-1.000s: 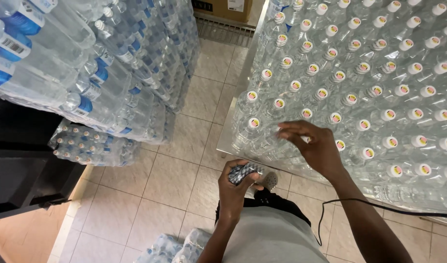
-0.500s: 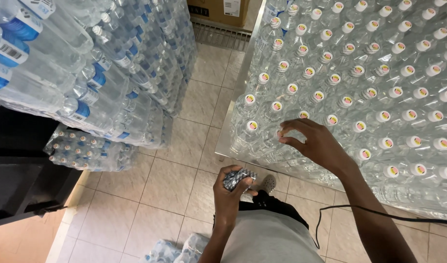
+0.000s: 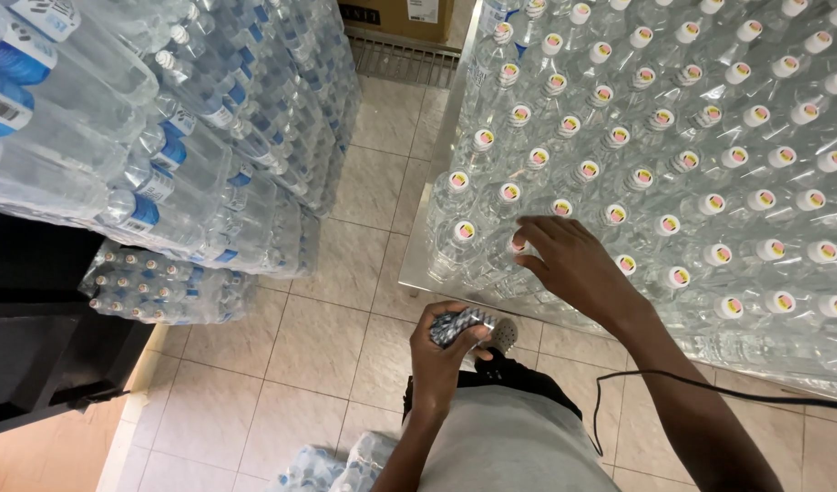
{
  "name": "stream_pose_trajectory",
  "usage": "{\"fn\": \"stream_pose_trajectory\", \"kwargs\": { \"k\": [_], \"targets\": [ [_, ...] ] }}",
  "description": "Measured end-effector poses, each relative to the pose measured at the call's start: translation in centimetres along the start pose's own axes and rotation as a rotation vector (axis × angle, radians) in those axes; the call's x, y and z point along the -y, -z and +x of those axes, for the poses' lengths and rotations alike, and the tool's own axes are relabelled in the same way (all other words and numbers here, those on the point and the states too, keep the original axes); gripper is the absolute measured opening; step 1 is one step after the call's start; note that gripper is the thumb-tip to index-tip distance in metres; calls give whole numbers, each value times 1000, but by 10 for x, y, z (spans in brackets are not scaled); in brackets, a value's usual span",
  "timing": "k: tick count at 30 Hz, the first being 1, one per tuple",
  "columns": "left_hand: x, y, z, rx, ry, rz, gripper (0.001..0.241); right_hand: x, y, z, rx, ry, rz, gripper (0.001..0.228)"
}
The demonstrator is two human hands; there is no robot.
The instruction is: Placing plastic caps onto the tops of water bottles arranged on a table.
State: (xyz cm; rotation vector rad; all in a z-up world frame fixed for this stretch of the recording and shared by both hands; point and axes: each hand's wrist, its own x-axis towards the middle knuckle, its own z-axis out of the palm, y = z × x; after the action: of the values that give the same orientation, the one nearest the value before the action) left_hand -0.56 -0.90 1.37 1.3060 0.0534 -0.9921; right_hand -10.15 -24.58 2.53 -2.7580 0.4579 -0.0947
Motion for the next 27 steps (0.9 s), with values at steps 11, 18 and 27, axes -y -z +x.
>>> {"fn": "stream_pose_trajectory", "kwargs": {
  "k": [11,18,27],
  "targets": [
    [19,-19,8,116,-131,3,37,44,7,-41,167,-568,1023,24],
    [12,-27,6,147,19,-7,54,27,12,-62,-81,-665,1097,26],
    [-1,-38,2,41,91,-68,47,-21,13,-50,-358,-220,477,28]
  ]
}}
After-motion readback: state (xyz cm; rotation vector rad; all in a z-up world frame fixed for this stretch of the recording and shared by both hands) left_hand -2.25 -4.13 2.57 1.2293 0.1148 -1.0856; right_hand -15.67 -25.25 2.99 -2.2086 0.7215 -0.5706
